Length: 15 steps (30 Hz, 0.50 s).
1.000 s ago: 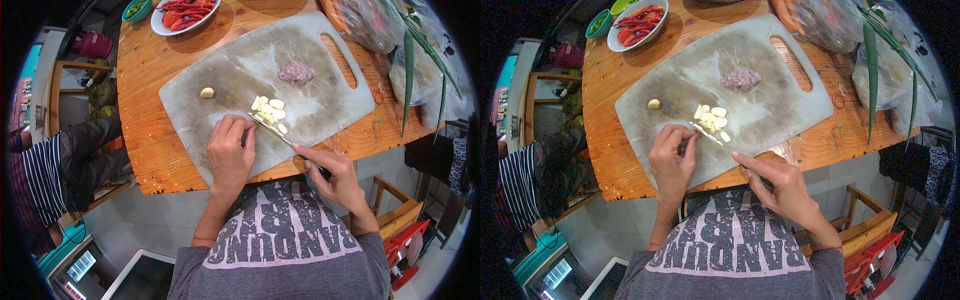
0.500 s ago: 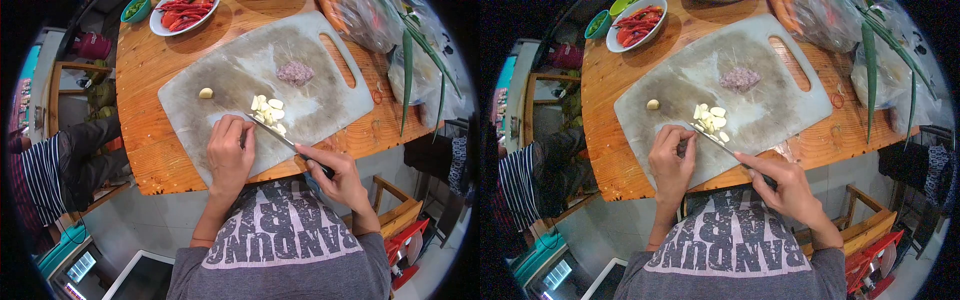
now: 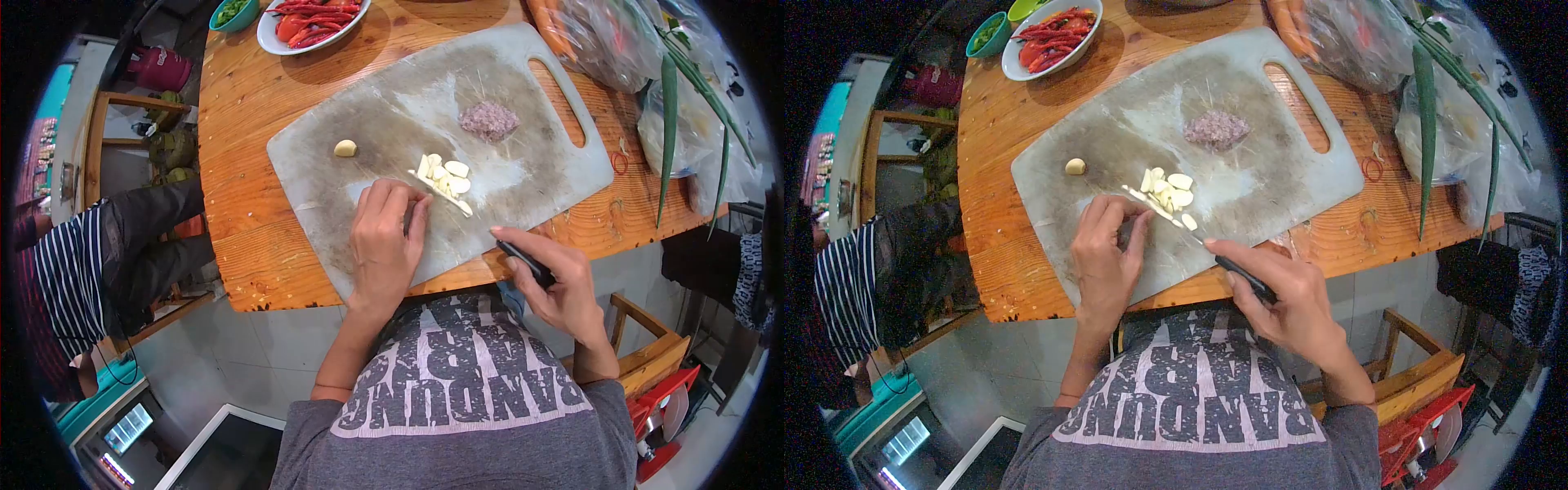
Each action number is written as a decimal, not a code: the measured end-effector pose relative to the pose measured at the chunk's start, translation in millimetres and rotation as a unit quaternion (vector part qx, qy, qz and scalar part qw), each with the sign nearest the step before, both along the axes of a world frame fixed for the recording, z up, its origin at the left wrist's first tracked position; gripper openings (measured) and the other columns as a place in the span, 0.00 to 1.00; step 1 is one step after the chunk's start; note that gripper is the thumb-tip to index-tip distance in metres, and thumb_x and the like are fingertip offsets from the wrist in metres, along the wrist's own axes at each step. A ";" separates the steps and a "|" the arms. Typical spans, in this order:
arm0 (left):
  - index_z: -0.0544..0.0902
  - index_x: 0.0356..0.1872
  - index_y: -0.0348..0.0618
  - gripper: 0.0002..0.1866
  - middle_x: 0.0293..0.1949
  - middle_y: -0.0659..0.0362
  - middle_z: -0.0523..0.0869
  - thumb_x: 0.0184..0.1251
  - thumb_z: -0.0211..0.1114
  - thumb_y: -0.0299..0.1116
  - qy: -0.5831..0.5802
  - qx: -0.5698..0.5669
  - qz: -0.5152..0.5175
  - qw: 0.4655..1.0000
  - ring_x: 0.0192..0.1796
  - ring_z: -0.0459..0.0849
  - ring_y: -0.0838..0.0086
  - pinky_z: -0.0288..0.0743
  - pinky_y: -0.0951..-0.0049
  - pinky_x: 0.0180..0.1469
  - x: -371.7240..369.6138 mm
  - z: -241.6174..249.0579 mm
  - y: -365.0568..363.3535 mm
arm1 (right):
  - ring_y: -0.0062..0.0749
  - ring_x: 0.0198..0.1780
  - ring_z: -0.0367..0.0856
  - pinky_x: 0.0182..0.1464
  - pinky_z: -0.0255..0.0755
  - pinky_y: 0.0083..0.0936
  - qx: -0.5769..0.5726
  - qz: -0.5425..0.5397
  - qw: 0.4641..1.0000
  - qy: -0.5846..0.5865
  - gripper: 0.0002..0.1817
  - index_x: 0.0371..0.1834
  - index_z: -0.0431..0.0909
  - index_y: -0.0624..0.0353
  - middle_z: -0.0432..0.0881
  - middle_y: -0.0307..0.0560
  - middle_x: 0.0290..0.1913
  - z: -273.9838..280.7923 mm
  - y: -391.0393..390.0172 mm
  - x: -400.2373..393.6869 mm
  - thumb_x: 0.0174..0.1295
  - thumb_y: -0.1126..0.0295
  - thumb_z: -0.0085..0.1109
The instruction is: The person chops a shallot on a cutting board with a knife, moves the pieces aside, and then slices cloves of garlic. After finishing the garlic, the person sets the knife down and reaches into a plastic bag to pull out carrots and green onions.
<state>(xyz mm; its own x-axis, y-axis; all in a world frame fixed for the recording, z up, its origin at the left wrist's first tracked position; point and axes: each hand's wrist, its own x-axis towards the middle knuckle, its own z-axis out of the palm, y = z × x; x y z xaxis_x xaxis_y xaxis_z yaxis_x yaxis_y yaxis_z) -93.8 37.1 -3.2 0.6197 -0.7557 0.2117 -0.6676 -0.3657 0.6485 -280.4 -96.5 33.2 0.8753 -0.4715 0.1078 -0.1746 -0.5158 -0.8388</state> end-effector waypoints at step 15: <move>0.91 0.49 0.52 0.21 0.52 0.62 0.85 0.51 0.81 0.28 -0.070 -0.089 -0.057 0.992 0.52 0.79 0.67 0.75 0.68 0.50 -22.4 15.0 -8.3 | 0.36 0.30 0.82 0.31 0.72 0.31 -0.231 -0.057 0.970 0.052 0.17 0.45 0.87 0.52 0.83 0.41 0.31 10.8 -2.5 1.7 0.49 0.73 0.76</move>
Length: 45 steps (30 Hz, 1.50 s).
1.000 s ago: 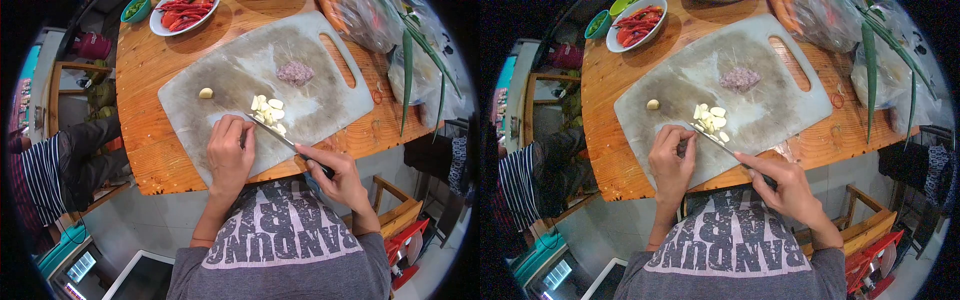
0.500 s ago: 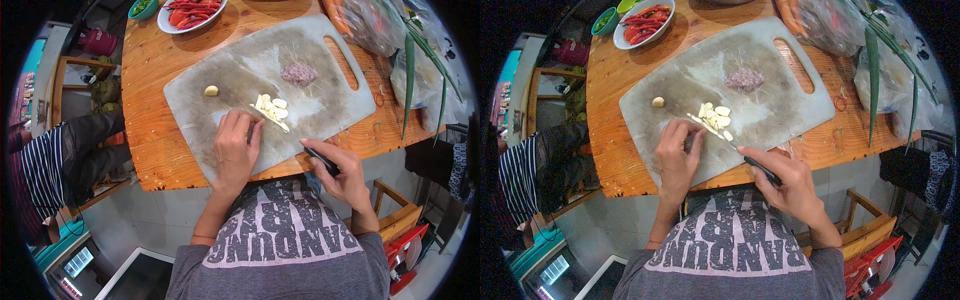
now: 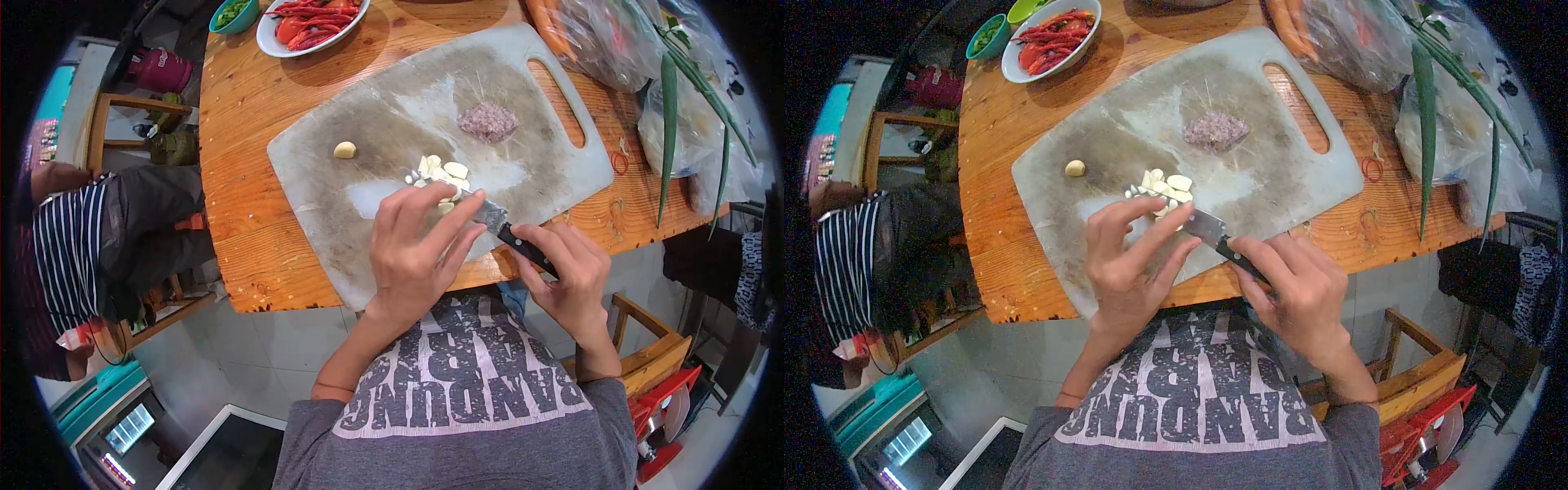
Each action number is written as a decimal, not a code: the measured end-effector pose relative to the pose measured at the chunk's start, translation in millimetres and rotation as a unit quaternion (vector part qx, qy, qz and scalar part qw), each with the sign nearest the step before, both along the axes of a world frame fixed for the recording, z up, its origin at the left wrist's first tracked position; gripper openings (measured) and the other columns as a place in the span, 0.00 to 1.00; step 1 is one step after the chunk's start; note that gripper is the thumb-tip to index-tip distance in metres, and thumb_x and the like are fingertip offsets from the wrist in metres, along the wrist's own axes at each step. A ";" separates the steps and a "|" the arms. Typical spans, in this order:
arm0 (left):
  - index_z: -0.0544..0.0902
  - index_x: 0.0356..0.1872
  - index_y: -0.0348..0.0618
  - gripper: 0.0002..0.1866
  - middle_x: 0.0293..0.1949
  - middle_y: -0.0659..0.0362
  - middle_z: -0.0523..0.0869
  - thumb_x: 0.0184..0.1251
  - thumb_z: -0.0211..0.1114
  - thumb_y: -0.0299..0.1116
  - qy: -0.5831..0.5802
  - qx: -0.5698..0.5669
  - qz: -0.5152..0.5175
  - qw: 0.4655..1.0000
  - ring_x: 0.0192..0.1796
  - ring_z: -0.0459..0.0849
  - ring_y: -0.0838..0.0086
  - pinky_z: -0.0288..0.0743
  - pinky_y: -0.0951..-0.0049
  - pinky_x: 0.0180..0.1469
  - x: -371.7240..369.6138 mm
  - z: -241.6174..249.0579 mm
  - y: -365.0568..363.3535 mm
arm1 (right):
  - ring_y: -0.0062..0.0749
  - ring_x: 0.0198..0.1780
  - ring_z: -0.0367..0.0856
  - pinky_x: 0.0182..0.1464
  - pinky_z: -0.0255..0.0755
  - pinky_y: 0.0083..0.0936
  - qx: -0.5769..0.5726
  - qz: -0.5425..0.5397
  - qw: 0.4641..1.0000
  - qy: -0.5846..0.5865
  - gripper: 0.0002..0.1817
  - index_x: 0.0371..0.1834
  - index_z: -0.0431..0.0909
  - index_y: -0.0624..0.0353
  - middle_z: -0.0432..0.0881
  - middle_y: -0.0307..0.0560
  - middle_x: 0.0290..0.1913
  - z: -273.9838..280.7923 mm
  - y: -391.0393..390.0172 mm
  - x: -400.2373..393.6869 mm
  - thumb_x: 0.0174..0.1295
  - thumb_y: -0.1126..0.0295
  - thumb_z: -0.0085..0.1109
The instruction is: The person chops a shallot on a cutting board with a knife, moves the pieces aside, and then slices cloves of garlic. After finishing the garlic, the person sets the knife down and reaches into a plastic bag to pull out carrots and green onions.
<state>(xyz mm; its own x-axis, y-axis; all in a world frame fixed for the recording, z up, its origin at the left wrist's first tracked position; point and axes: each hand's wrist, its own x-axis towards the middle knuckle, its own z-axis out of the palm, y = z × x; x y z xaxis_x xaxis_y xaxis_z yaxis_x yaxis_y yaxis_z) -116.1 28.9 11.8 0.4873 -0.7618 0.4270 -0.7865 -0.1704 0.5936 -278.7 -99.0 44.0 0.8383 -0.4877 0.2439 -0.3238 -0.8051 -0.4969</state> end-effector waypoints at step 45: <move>0.87 0.50 0.39 0.14 0.48 0.52 0.88 0.63 0.69 0.20 -0.029 0.067 0.036 0.997 0.50 0.87 0.58 0.80 0.64 0.50 113.8 -14.0 19.4 | 0.32 0.33 0.89 0.37 0.79 0.25 0.281 0.134 0.947 0.076 0.10 0.43 0.89 0.62 0.90 0.49 0.34 3.8 -69.7 -10.7 0.57 0.75 0.71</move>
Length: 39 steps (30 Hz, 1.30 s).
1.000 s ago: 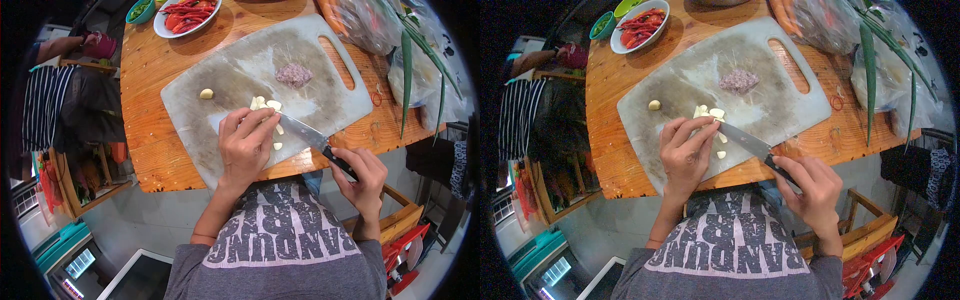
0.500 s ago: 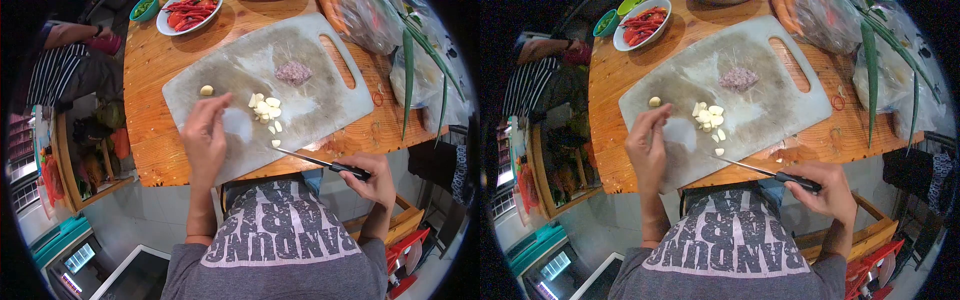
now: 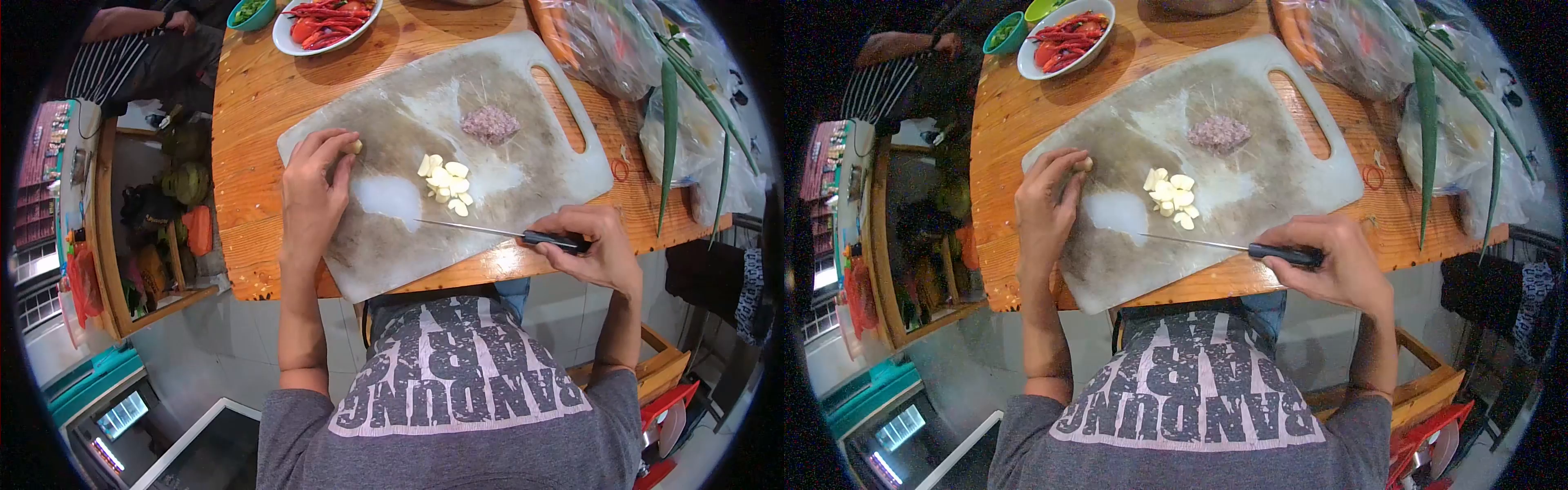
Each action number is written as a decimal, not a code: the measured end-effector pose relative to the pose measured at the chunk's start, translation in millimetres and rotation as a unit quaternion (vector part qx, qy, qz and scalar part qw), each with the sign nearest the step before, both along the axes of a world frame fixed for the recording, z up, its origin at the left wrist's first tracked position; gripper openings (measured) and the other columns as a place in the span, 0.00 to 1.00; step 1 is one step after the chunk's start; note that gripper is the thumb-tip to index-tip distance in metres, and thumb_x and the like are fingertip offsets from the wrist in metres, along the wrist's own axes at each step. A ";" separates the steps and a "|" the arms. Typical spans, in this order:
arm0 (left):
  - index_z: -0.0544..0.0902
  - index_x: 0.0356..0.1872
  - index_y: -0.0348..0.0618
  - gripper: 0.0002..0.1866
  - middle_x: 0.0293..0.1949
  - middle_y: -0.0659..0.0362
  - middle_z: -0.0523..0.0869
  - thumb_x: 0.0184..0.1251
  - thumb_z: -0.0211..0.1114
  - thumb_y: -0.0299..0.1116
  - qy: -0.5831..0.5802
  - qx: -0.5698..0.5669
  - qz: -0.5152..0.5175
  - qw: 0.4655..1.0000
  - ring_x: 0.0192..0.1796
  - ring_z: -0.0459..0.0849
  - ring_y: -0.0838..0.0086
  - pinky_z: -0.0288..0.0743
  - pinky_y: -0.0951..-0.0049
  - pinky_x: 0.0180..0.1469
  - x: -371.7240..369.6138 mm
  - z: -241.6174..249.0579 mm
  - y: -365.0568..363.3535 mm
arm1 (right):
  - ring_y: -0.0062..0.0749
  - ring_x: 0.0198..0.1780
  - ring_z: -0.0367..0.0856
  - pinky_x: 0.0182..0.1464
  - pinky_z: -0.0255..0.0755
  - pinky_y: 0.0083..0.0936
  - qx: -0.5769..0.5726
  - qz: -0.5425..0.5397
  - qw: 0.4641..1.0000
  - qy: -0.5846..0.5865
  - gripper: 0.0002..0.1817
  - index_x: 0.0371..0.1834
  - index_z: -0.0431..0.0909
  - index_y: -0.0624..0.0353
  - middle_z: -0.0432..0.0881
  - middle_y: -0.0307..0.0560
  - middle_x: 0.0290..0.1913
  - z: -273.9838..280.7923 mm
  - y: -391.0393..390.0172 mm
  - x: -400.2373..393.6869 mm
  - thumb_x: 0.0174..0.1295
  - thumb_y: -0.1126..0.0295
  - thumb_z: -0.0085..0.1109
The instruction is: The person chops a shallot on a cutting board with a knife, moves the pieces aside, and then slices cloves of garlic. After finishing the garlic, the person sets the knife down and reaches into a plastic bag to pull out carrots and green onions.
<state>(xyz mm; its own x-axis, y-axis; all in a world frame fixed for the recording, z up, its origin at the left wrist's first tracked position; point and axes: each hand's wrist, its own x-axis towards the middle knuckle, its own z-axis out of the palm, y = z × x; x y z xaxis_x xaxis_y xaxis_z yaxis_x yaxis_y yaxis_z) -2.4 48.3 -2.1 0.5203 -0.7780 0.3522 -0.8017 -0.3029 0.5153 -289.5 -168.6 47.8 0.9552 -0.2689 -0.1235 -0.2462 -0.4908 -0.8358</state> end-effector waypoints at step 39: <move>0.57 0.77 0.39 0.38 0.76 0.48 0.59 0.82 0.44 0.61 0.193 -0.190 0.200 0.942 0.73 0.66 0.59 0.60 0.55 0.75 -38.7 -23.3 43.4 | 0.22 0.27 0.72 0.32 0.72 0.23 0.131 -0.391 0.825 -0.386 0.13 0.35 0.68 0.60 0.72 0.42 0.32 -82.0 48.2 12.5 0.81 0.67 0.48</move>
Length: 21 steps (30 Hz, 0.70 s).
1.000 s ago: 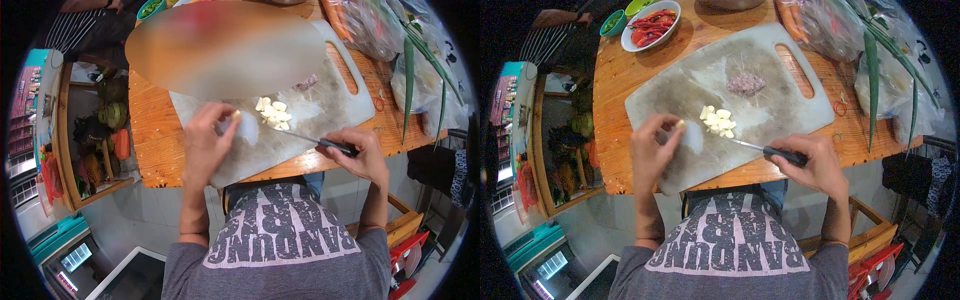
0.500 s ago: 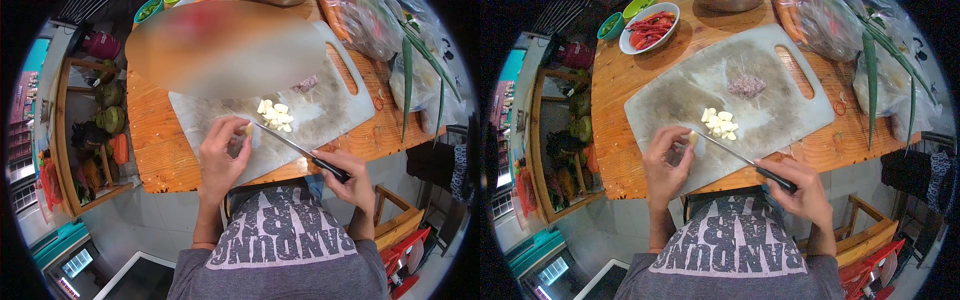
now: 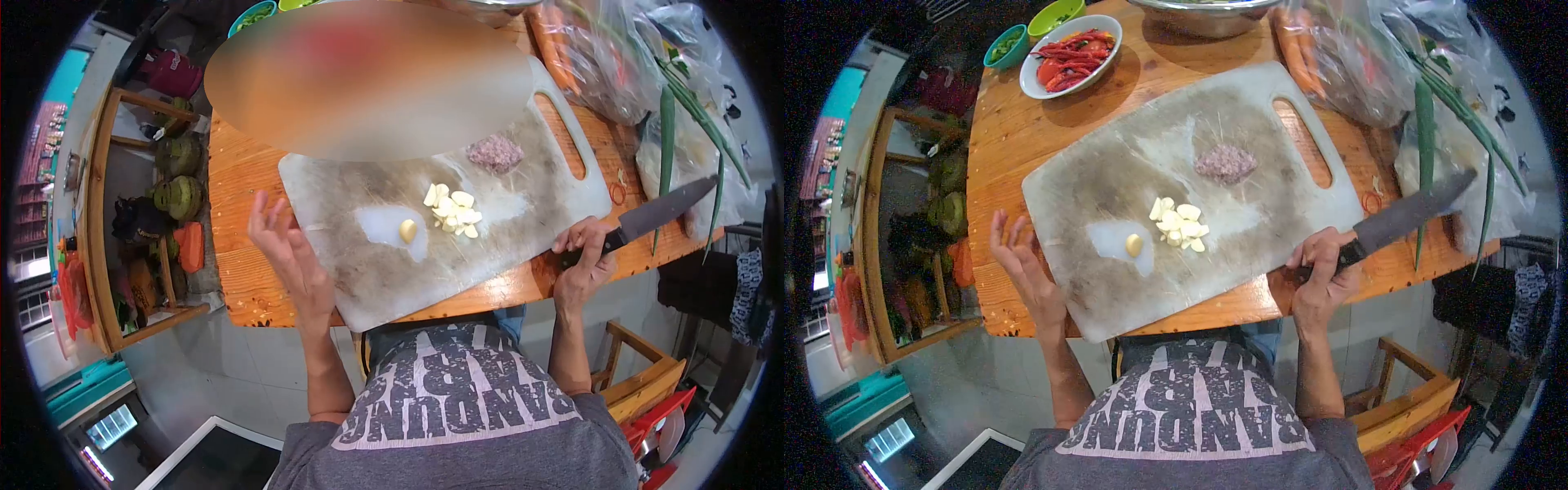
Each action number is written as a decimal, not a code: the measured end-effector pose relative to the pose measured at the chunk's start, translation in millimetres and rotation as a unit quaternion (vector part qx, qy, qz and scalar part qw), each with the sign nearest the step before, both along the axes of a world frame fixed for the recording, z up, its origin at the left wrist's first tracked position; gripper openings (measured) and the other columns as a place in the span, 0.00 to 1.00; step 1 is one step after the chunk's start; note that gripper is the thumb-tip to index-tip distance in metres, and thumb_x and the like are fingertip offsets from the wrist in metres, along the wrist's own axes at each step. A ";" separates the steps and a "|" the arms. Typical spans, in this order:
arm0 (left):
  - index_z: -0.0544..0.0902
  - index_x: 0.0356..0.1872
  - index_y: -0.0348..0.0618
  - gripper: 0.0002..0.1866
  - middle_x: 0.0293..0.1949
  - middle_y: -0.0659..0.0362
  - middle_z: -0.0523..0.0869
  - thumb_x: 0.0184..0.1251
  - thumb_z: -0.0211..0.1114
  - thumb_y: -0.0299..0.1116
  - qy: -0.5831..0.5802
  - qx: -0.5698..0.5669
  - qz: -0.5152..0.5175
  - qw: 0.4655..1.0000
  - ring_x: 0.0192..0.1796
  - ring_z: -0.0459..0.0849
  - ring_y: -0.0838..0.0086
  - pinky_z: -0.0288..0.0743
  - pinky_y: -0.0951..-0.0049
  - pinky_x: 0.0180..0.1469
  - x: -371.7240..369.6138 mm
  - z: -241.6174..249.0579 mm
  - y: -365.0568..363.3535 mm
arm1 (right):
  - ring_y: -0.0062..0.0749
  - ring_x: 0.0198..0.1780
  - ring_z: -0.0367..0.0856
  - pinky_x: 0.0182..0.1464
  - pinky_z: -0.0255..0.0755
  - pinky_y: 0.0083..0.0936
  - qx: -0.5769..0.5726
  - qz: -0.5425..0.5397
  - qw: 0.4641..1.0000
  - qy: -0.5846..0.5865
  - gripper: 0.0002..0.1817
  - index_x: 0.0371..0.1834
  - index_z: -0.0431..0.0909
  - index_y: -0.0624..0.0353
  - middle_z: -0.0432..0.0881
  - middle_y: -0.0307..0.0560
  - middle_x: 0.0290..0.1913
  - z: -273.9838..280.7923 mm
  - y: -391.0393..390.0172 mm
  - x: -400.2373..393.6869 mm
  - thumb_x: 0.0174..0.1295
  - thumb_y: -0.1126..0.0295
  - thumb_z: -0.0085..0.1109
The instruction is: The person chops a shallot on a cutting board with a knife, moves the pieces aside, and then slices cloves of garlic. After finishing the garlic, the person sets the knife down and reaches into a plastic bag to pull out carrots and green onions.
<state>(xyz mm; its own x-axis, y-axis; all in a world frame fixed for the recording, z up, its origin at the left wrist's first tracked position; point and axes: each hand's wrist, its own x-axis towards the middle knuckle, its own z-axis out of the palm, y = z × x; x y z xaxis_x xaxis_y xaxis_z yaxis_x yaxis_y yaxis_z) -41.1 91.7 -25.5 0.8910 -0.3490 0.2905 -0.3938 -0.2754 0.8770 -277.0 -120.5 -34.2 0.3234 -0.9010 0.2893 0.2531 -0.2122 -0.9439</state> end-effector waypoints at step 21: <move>0.56 0.78 0.35 0.41 0.80 0.43 0.53 0.82 0.40 0.62 -0.200 0.086 -0.107 0.970 0.83 0.48 0.50 0.40 0.47 0.81 59.2 -9.1 -7.7 | 0.24 0.34 0.77 0.40 0.77 0.25 0.077 0.115 0.988 0.074 0.19 0.30 0.69 0.62 0.72 0.42 0.33 9.7 1.7 12.0 0.83 0.65 0.43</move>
<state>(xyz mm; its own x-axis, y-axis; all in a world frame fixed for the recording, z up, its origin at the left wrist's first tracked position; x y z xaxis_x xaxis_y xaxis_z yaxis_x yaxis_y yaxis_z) 18.1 84.0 -34.6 0.6202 -0.5879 0.5193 -0.7579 -0.2783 0.5901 -265.0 -118.8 -24.5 0.5526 -0.8287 0.0889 0.1345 -0.0166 -0.9908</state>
